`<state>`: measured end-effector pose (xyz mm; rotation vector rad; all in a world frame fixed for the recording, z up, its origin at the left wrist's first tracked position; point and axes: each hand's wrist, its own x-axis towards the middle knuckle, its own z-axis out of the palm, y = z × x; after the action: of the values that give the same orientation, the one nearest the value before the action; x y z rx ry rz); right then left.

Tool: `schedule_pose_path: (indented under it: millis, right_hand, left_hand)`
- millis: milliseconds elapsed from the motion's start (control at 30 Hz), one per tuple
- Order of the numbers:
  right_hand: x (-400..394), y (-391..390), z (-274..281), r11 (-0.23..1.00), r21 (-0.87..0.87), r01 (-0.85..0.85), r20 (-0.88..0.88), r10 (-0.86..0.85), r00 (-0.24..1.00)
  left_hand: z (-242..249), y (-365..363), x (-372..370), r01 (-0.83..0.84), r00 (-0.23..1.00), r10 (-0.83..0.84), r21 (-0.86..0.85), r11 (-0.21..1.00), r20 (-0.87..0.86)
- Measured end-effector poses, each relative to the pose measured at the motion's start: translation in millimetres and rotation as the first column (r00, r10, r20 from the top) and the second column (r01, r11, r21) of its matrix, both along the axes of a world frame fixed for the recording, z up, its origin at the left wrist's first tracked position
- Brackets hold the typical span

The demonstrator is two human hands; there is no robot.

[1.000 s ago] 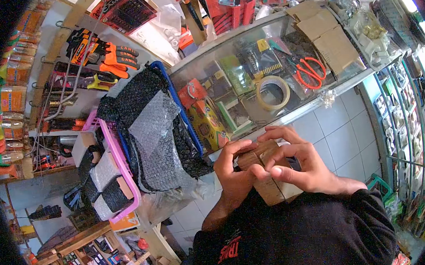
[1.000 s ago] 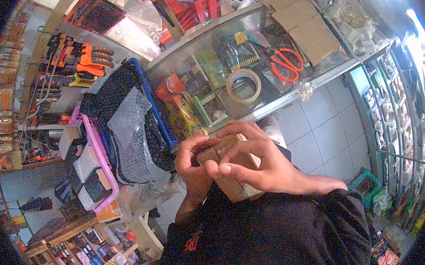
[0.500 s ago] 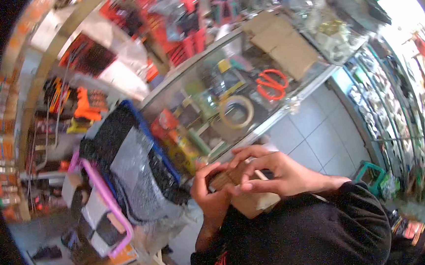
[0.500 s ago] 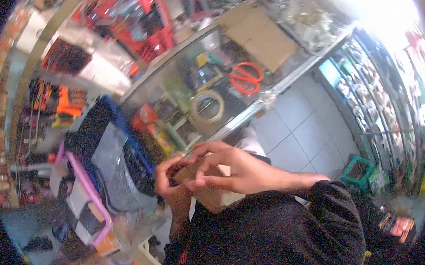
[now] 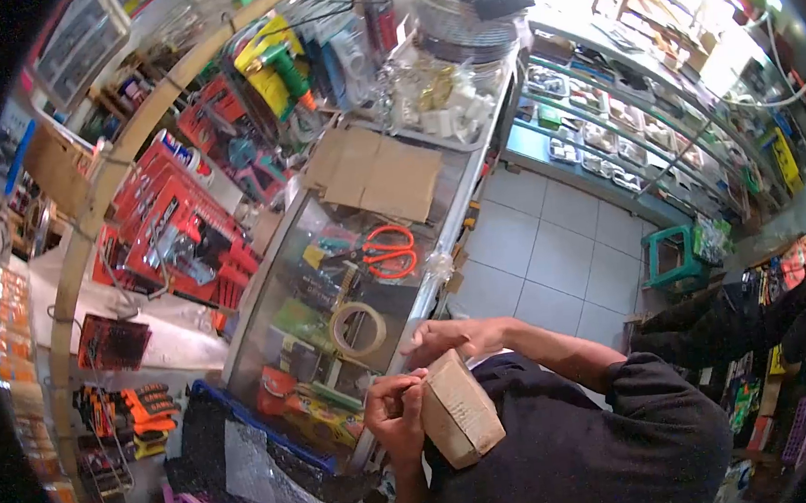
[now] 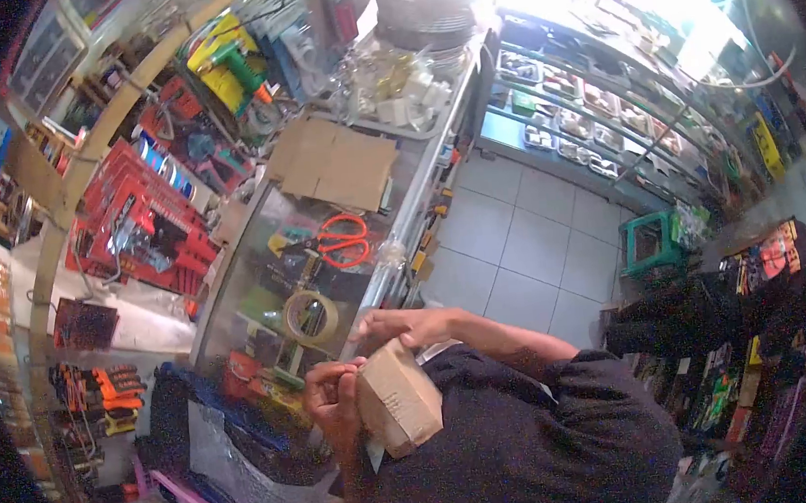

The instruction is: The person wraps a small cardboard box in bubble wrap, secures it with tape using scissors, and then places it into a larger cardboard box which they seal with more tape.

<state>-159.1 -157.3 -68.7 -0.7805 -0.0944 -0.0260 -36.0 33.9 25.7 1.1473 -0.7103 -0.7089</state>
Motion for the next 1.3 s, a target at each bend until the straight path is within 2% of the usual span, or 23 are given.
schedule_pose_path:
  millis: [100, 200, 300, 367, 500, 600, 633, 767, 900, 1000, 1067, 1167, 1267, 1300]
  right_hand:
    - [-11.1, 8.5, -1.7, 0.97, 0.233, -0.067, 0.038, 0.06, 0.997]
    - [-14.8, 9.9, -6.0, 0.987, 0.155, -0.045, 0.051, 0.038, 0.998]
    - [-11.7, 4.3, -2.6, 0.977, 0.195, -0.088, 0.092, 0.072, 0.993]
    - [-11.7, -1.0, 6.1, 0.974, 0.202, -0.099, 0.1, 0.08, 0.992]
    - [-24.8, -23.8, -1.5, 0.996, 0.089, 0.002, 0.003, -0.002, 1.0]
    - [-45.5, -36.7, 2.7, 0.997, -0.005, 0.071, -0.013, -0.071, 0.997]
    - [-56.1, -40.0, 7.1, 0.992, -0.037, 0.119, -0.044, -0.121, 0.992]
    - [-101.1, -54.6, 15.4, 0.95, -0.15, 0.275, -0.135, -0.296, 0.946]
    - [-135.3, -66.0, 23.8, 0.895, -0.262, 0.361, -0.133, -0.404, 0.905]
    - [-149.8, -65.5, 40.6, 0.741, -0.441, 0.507, -0.029, -0.576, 0.817]
    - [-154.3, -66.4, 53.4, 0.627, -0.532, 0.569, 0.065, -0.64, 0.766]
    - [-161.4, -64.1, 72.5, 0.533, -0.547, 0.646, 0.124, -0.711, 0.692]
    - [-172.1, -65.8, 55.9, 0.484, -0.491, 0.724, 0.144, -0.775, 0.616]
    - [-174.5, -65.5, 60.4, 0.52, -0.413, 0.748, 0.12, -0.783, 0.611]
  left_hand:
    - [-6.9, -7.8, -1.8, 0.062, 0.998, -0.062, -0.027, 0.998, 0.001]
    - [-7.4, -13.0, -7.7, 0.01, 1.0, -0.009, -0.04, 0.999, 0.014]
    - [-1.4, -16.4, -18.1, -0.07, 0.997, 0.07, -0.005, 0.998, 0.018]
    - [15.2, -9.8, -25.2, -0.081, 0.981, 0.052, 0.155, 0.985, 0.187]
    - [38.3, -4.4, -52.7, -0.16, 0.862, -0.057, 0.377, 0.912, 0.504]
    - [34.4, -15.3, -77.2, -0.155, 0.808, -0.114, 0.395, 0.905, 0.578]
    - [37.0, -21.5, -83.5, -0.187, 0.762, -0.165, 0.456, 0.87, 0.627]
    - [26.4, -39.1, -109.1, -0.113, 0.804, -0.239, 0.535, 0.838, 0.544]
    - [16.0, -60.7, -134.4, -0.146, 0.831, -0.189, 0.533, 0.833, 0.523]
    - [-4.1, -67.1, -138.2, -0.193, 0.79, -0.183, 0.521, 0.831, 0.585]
    - [-6.4, -72.7, -141.0, -0.166, 0.856, -0.098, 0.449, 0.878, 0.508]
    - [-10.9, -84.6, -152.1, -0.182, 0.911, 0.063, 0.26, 0.948, 0.408]
    - [0.9, -94.1, -158.5, -0.176, 0.891, 0.059, 0.222, 0.959, 0.45]
    - [5.4, -95.8, -161.7, -0.187, 0.875, 0.064, 0.212, 0.959, 0.48]
